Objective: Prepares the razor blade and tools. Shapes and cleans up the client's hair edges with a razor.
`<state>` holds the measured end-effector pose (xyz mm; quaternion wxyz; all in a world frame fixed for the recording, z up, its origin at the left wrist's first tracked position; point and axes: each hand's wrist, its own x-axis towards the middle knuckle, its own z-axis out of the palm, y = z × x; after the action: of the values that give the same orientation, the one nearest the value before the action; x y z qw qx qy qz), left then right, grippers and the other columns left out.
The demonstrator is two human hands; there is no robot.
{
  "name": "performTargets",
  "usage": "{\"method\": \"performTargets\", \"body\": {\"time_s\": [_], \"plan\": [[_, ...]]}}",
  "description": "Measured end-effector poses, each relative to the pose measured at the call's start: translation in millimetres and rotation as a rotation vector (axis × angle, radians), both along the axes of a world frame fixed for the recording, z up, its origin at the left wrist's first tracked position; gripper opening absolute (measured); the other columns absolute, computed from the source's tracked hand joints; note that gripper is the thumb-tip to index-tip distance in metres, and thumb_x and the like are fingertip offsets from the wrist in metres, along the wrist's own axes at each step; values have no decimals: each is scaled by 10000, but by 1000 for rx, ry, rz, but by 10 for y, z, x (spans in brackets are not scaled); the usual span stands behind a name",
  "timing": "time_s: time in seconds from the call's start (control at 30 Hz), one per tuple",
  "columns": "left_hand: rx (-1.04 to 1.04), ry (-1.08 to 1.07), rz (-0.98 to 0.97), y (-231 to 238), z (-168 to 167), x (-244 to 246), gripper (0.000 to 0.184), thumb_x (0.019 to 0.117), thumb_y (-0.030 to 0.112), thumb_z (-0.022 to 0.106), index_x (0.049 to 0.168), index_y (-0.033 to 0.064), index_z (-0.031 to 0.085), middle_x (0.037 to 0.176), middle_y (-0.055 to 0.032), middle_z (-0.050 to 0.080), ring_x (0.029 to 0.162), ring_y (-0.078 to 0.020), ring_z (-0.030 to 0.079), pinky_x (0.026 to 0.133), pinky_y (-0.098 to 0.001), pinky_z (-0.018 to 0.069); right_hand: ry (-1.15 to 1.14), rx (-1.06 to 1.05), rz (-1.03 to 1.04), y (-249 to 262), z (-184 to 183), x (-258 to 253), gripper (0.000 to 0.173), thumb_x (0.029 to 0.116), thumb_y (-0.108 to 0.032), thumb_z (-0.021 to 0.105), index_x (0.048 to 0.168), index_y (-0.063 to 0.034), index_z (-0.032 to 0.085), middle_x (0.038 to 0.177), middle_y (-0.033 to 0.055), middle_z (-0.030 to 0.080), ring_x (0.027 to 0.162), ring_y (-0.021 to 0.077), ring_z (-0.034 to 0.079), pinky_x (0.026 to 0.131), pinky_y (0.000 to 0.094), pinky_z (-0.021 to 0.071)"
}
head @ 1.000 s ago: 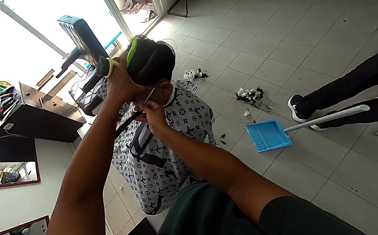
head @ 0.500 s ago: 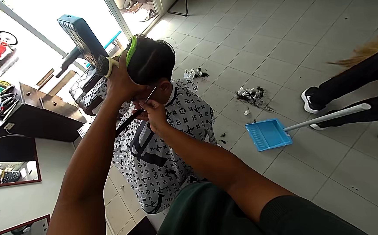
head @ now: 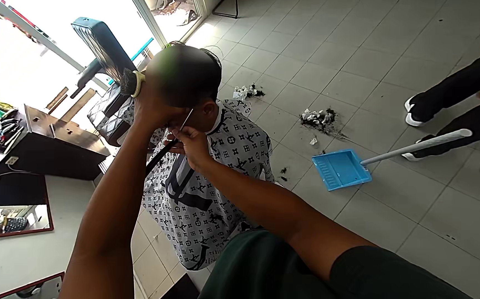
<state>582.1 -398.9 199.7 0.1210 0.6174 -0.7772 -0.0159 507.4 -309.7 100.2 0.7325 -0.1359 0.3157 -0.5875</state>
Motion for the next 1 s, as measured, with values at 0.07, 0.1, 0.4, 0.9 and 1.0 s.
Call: {"method": "performTargets", "body": {"time_s": [0.07,0.1,0.4,0.9,1.0], "plan": [[3,3,9,1,-1,-3,1269,580,428,958,1609,196,253,1536,-223,414,1354,-448,478,1007,-676,445,-20,12,-8,-5,-19,-15,171,1040,-85,585,1133,59,593,952,163,713,734,203,731,671,338,634],[1,5,9,1,0,-3,1268,577,427,957,1608,195,256,1534,-221,416,1354,-445,477,1006,-676,444,-28,19,-17,-10,-27,-20,158,1039,-82,587,1122,52,587,959,162,717,733,200,731,669,336,632],[14,8,5,23,23,-13,1267,593,430,953,1614,198,241,1546,-219,399,1370,-437,462,1014,-671,442,-14,6,-11,-1,-17,-25,156,1044,-91,583,1107,51,581,937,160,712,719,197,730,668,338,634],[25,3,25,5,24,-11,1262,591,443,955,1609,224,242,1523,-243,414,1345,-457,480,994,-685,445,99,7,-3,9,12,113,188,1028,-71,607,1162,61,602,911,151,700,727,179,716,670,323,626],[16,8,12,-2,9,4,1253,592,456,952,1607,220,256,1520,-232,430,1348,-452,481,1012,-682,436,95,-3,6,9,16,145,210,1029,-56,601,1194,73,595,941,169,700,744,182,719,682,325,627]]}}
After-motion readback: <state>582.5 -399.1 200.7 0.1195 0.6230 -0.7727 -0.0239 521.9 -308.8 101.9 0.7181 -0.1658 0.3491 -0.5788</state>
